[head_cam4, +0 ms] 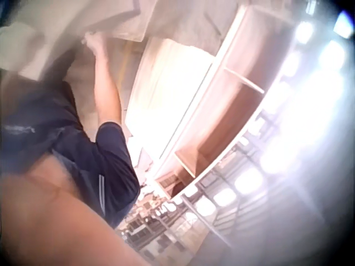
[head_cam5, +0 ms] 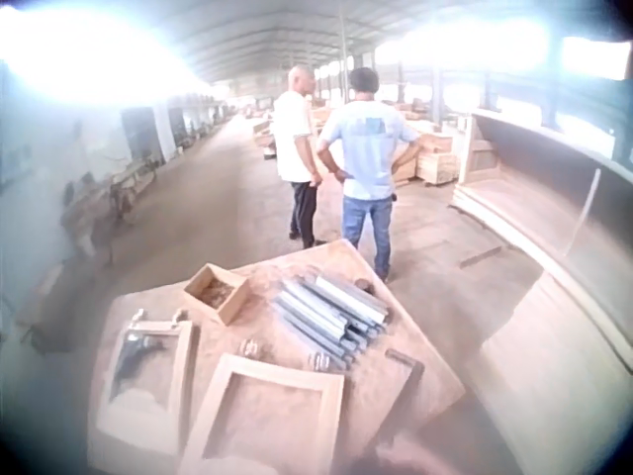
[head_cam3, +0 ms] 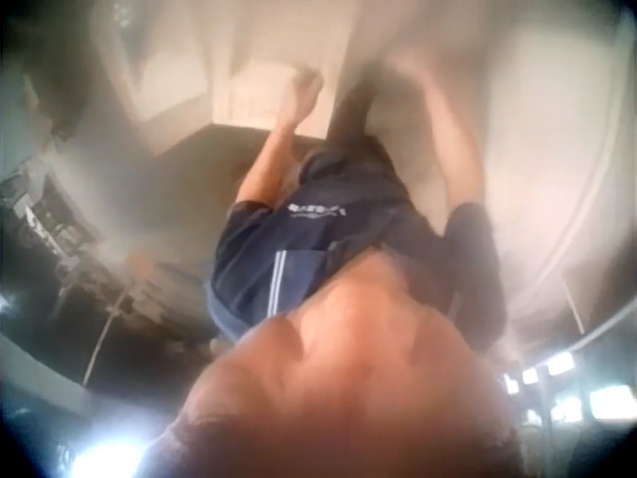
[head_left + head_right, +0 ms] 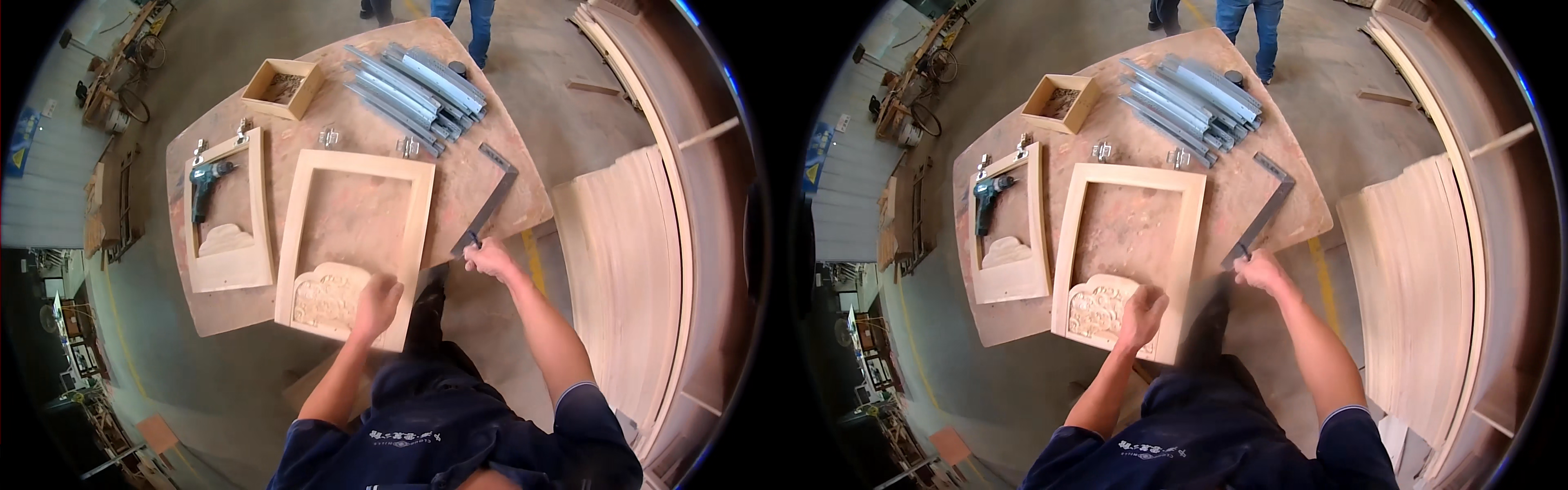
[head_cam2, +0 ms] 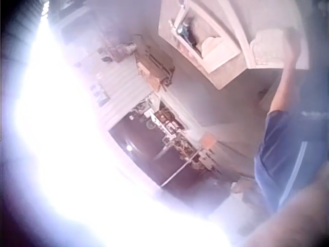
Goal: The person picks up several metal drawer slides, carries them across a workshop to a wooden cabinet, and uses a square to align a slide before securing it with a power drill.
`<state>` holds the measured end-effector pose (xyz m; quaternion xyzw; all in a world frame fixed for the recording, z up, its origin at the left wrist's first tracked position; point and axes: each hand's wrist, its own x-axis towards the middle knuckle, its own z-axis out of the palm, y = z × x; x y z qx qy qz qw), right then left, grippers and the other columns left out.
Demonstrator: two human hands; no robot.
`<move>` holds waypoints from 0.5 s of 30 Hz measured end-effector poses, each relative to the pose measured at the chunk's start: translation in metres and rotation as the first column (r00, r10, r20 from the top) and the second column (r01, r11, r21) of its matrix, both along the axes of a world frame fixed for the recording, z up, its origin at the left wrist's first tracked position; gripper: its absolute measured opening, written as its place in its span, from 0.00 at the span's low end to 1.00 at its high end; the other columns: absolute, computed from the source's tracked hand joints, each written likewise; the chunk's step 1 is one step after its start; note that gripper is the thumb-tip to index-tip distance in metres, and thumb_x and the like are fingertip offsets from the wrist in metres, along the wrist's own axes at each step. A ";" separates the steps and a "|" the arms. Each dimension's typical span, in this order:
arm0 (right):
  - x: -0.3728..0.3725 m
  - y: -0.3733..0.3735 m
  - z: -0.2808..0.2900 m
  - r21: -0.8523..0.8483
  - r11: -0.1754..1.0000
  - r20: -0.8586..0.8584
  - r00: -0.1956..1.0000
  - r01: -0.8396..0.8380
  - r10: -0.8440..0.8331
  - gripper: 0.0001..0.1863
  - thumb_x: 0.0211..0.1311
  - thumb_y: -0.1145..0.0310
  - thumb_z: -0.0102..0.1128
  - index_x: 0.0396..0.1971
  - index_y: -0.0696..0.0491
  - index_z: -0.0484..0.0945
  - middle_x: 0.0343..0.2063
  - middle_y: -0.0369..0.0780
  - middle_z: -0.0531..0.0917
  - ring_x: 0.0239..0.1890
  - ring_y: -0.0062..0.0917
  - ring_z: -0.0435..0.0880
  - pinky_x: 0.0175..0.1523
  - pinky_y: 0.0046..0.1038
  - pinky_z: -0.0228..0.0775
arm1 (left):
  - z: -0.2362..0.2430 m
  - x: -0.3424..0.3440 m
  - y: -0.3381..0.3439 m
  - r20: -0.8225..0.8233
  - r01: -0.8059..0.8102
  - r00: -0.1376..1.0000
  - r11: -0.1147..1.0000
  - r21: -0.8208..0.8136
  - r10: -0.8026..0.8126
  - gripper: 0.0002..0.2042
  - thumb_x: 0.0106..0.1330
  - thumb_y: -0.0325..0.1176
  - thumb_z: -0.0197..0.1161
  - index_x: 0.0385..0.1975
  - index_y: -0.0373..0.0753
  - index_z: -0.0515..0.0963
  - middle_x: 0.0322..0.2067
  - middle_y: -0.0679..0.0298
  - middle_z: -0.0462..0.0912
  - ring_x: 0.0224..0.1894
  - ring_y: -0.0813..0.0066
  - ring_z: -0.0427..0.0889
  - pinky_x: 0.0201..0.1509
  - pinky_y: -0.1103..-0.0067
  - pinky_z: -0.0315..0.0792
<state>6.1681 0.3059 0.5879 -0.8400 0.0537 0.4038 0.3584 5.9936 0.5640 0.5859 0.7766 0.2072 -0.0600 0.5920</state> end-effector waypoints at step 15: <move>0.214 0.098 -0.049 -0.232 0.911 0.652 0.641 -0.340 0.405 0.08 0.65 0.67 0.60 0.35 0.57 0.79 0.38 0.48 0.83 0.44 0.46 0.83 0.52 0.44 0.74 | 0.010 0.173 -0.024 0.129 -0.127 0.986 0.983 0.132 0.110 0.18 0.69 0.32 0.64 0.53 0.29 0.72 0.40 0.54 0.82 0.36 0.67 0.81 0.41 0.73 0.76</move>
